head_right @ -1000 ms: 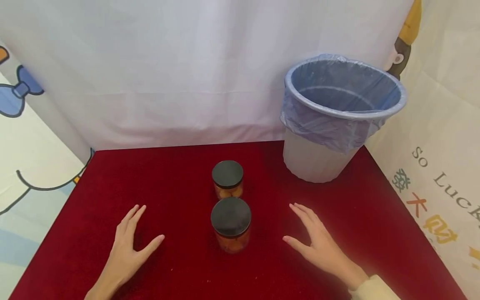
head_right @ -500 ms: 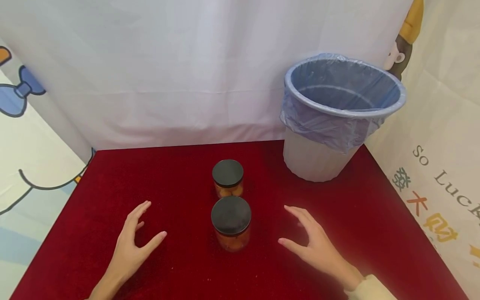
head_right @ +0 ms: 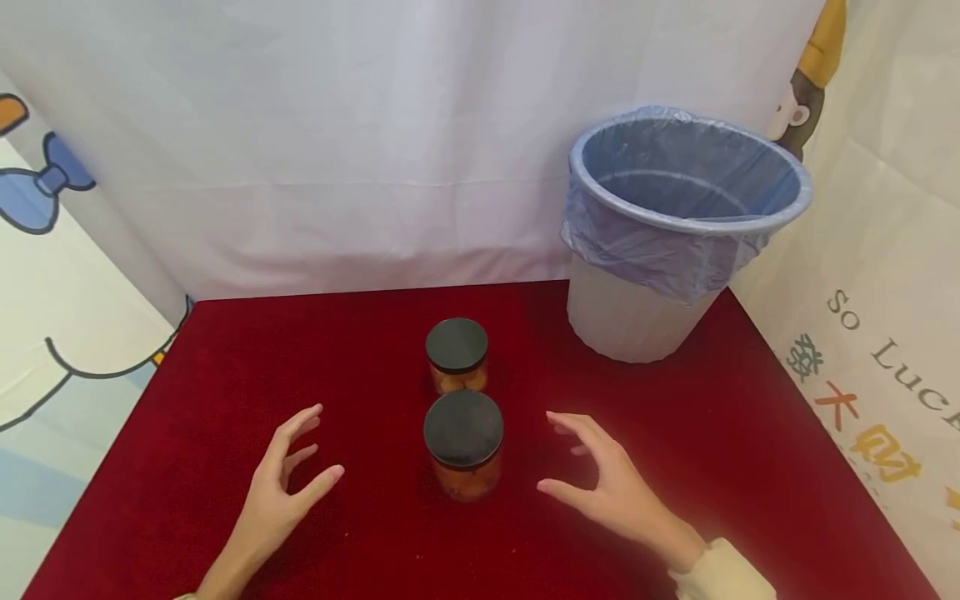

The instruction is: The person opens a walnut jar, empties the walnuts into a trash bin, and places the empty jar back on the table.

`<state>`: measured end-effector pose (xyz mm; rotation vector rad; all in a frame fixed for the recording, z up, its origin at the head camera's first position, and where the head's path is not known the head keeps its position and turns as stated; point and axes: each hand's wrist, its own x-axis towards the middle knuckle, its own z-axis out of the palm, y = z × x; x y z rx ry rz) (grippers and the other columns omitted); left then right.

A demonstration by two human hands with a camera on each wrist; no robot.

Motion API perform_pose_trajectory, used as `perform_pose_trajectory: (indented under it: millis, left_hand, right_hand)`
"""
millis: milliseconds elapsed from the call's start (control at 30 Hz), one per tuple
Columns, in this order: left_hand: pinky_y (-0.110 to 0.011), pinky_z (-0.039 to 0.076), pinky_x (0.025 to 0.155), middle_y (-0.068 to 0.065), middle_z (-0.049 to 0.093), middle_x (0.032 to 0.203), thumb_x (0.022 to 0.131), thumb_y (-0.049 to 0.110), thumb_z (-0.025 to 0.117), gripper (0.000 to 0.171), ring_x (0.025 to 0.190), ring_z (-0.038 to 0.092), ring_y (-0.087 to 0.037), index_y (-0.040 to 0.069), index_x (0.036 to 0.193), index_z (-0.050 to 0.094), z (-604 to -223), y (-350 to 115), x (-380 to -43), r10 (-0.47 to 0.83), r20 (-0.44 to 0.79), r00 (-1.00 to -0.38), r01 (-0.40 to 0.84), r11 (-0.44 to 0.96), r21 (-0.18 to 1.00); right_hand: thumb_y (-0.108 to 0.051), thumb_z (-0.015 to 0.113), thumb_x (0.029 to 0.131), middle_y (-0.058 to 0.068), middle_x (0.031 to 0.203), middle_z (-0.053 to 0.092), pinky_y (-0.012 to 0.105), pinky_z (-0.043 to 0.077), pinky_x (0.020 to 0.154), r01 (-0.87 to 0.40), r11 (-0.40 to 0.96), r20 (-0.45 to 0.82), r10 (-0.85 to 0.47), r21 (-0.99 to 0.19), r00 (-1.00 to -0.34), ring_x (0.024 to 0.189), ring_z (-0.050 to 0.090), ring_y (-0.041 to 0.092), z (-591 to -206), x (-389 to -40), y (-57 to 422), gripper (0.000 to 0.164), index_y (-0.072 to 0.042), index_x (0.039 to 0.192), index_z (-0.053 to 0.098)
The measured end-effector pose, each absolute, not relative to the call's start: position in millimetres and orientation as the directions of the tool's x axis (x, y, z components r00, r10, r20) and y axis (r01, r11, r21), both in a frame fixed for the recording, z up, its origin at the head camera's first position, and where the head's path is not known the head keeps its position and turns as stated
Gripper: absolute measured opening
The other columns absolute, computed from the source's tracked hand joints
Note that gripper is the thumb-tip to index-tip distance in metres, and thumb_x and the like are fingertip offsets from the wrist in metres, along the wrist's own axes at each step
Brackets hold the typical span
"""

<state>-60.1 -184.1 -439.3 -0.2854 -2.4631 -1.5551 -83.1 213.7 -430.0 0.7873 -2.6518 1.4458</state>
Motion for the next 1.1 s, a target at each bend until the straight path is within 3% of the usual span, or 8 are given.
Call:
perform_pose_trajectory:
  millis: [167,400,800,1100]
  left_hand:
    - [-0.028,0.038,0.098,0.005,0.032,0.146,0.083,0.01,0.073,0.076,0.131,0.032,-0.016,0.027,0.145,0.032,-440.5,-179.1,-63.1,0.082,0.311,-0.947,0.318,0.391,0.864]
    - [-0.03,0.039,0.098,0.005,0.033,0.146,0.084,0.012,0.073,0.076,0.131,0.034,-0.025,0.027,0.145,0.032,-437.5,-174.9,-66.1,0.112,0.316,-0.942,0.335,0.362,0.87]
    - [-0.036,0.04,0.098,0.005,0.035,0.145,0.084,0.01,0.072,0.075,0.131,0.034,-0.02,0.027,0.145,0.033,-431.4,-168.0,-69.6,0.143,0.315,-0.938,0.345,0.353,0.87]
    - [-0.042,0.04,0.098,0.004,0.035,0.145,0.083,0.011,0.073,0.074,0.131,0.034,-0.02,0.025,0.144,0.034,-428.8,-159.2,-72.0,0.161,0.322,-0.933,0.359,0.331,0.872]
  right_hand:
    - [-0.015,0.078,0.079,-0.003,0.136,0.047,0.04,0.049,0.087,-0.443,0.408,0.248,-0.448,-0.798,-0.859,0.12,0.047,0.023,-433.2,-85.4,207.9,0.072,-0.02,0.14,0.041]
    - [-0.015,0.079,0.078,-0.002,0.136,0.046,0.037,0.048,0.087,-0.451,0.395,0.248,-0.467,-0.8,-0.849,0.121,0.047,0.023,-435.0,-88.2,201.1,0.073,-0.02,0.141,0.041]
    - [-0.015,0.08,0.077,0.002,0.134,0.048,0.038,0.049,0.086,-0.459,0.345,0.259,-0.492,-0.819,-0.831,0.12,0.047,0.028,-440.8,-93.2,188.8,0.075,-0.018,0.141,0.04]
    - [-0.013,0.081,0.076,-0.002,0.131,0.049,0.038,0.049,0.085,-0.463,0.312,0.275,-0.494,-0.829,-0.825,0.12,0.048,0.023,-446.4,-96.7,180.4,0.077,-0.02,0.141,0.04]
